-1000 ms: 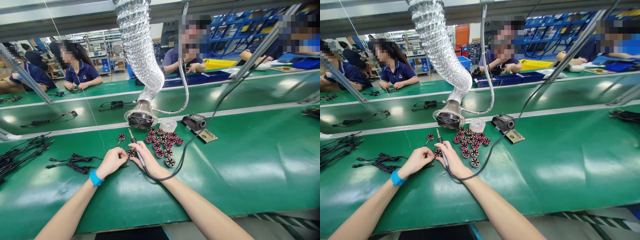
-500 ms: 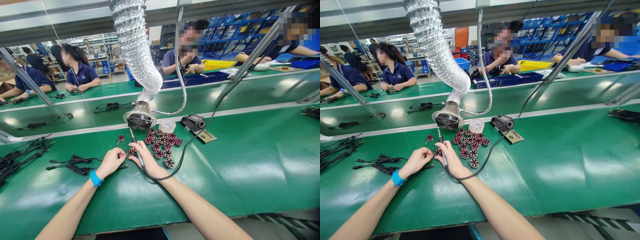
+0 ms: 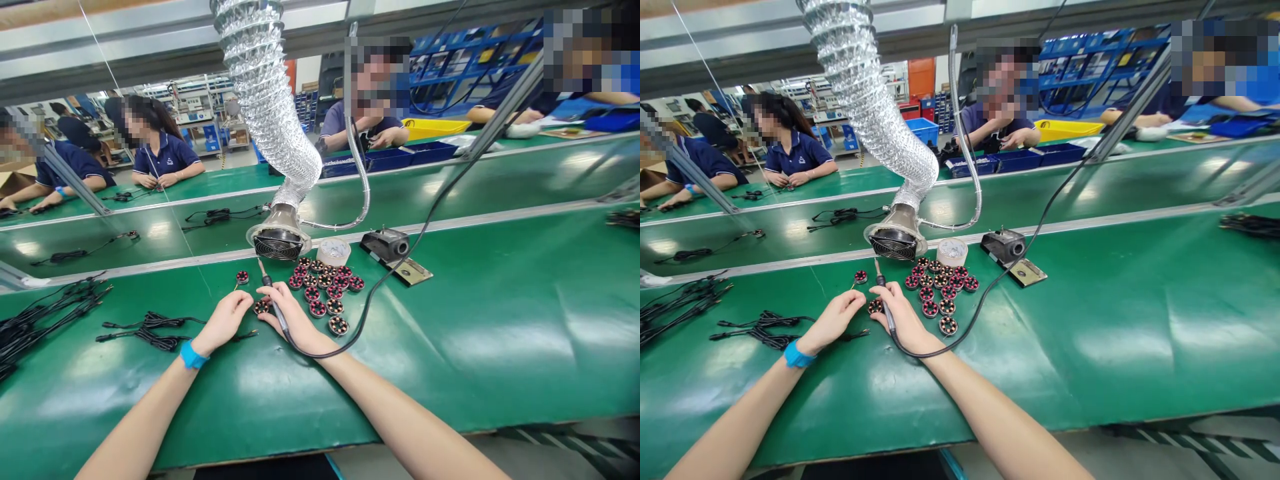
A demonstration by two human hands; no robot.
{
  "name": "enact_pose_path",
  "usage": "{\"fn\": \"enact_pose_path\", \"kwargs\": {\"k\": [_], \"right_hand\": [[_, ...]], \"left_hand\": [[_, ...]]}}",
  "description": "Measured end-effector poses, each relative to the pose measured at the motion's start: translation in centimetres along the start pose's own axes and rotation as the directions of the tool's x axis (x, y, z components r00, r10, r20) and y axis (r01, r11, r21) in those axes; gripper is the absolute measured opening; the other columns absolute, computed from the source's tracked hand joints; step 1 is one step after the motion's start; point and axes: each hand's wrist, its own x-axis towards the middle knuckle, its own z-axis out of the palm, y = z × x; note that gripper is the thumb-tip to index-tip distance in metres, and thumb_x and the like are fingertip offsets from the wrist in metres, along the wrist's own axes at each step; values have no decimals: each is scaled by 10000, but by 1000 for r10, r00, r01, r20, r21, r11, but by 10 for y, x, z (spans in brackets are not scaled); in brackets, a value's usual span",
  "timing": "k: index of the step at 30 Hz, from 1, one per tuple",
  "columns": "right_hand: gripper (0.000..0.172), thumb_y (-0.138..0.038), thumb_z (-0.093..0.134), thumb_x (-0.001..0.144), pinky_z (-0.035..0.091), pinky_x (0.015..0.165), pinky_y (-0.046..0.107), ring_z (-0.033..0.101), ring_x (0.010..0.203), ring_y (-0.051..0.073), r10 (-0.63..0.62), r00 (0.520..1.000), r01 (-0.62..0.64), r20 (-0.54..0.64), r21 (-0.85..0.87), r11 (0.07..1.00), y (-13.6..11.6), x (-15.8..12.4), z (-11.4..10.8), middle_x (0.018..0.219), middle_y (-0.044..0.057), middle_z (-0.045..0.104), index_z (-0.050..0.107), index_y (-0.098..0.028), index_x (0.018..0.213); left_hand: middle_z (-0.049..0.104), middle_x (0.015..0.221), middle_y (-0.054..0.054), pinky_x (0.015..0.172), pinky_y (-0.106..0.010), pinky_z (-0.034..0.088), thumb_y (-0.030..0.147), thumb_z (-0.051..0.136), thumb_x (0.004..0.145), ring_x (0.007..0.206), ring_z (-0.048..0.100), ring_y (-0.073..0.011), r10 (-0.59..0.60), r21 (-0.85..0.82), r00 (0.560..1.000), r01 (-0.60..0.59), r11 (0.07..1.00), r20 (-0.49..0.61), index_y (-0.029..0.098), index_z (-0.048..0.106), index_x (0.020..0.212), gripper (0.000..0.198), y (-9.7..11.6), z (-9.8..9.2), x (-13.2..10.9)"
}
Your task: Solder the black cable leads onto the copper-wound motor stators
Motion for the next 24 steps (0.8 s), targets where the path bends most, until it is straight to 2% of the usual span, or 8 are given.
{"fn": "enact_pose_path", "kwargs": {"k": [2, 4, 6, 9, 14, 18, 21, 24], "right_hand": [[534, -80, 683, 845, 546, 909, 365, 614, 966, 171, -7, 1000, 6, -4, -8, 1000, 0, 0, 0, 1129, 38, 449, 477, -281, 1294], [533, -86, 685, 847, 545, 906, 367, 610, 967, 171, -9, 1000, 9, -9, -11, 1000, 1, -1, 0, 1120, 37, 449, 475, -280, 1296], [539, -95, 691, 844, 545, 903, 362, 606, 970, 169, -8, 1000, 8, -10, -14, 1000, 1, -1, 1, 1119, 36, 447, 474, -284, 1299], [538, -102, 690, 843, 540, 900, 353, 599, 974, 166, -9, 1000, 9, -10, -17, 1000, 2, -1, 0, 1120, 36, 443, 474, -286, 1300], [537, -95, 687, 844, 534, 901, 349, 598, 975, 166, -6, 1000, 6, -1, -16, 1000, 0, -1, -1, 1129, 41, 442, 473, -283, 1299], [552, -78, 689, 832, 536, 897, 344, 600, 968, 164, 5, 1000, -5, -3, -22, 1000, -1, -1, -1, 1124, 40, 451, 480, -285, 1299], [556, -70, 684, 825, 540, 884, 333, 597, 950, 159, 0, 1000, 0, -12, -21, 1000, -1, -1, 0, 1121, 38, 453, 487, -286, 1297], [549, -73, 689, 824, 541, 882, 341, 592, 942, 165, -4, 1000, 4, -16, -11, 1000, -2, -1, 0, 1122, 40, 452, 490, -283, 1291]], "left_hand": [[637, 825, -33, 726, -292, 435, 474, 459, 916, 770, 563, -181, -63, -89, 997, 60, 994, -35, 170, 617, 883, 344, -1, -7, 0], [661, 835, -43, 708, -289, 444, 506, 510, 882, 762, 576, -184, -120, -106, 991, 114, 988, -53, 159, 637, 878, 370, -5, -12, 0], [692, 868, -66, 717, -297, 458, 502, 564, 844, 780, 603, -200, -139, -81, 990, 138, 987, -6, 148, 669, 875, 371, -10, -11, 0], [726, 910, -87, 720, -307, 469, 463, 601, 816, 782, 630, -210, -123, -44, 990, 126, 991, 74, 144, 705, 918, 351, -12, -5, -2], [714, 787, -55, 650, -289, 432, 413, 581, 818, 704, 600, -193, -75, 83, 997, 72, 994, 31, 165, 710, 803, 280, -2, -1, -7], [663, 676, -17, 584, -265, 377, 372, 550, 812, 617, 539, -162, -47, 119, 995, 36, 992, 92, 174, 668, 718, 249, 3, -2, -8], [618, 642, -6, 573, -256, 360, 390, 534, 806, 602, 503, -149, -75, 17, 988, 73, 997, 132, 172, 625, 686, 266, 6, 1, -7], [614, 673, -8, 603, -252, 380, 408, 561, 790, 626, 506, -142, -133, -201, 988, 147, 969, 81, 160, 616, 716, 265, 9, 2, -4]]}}
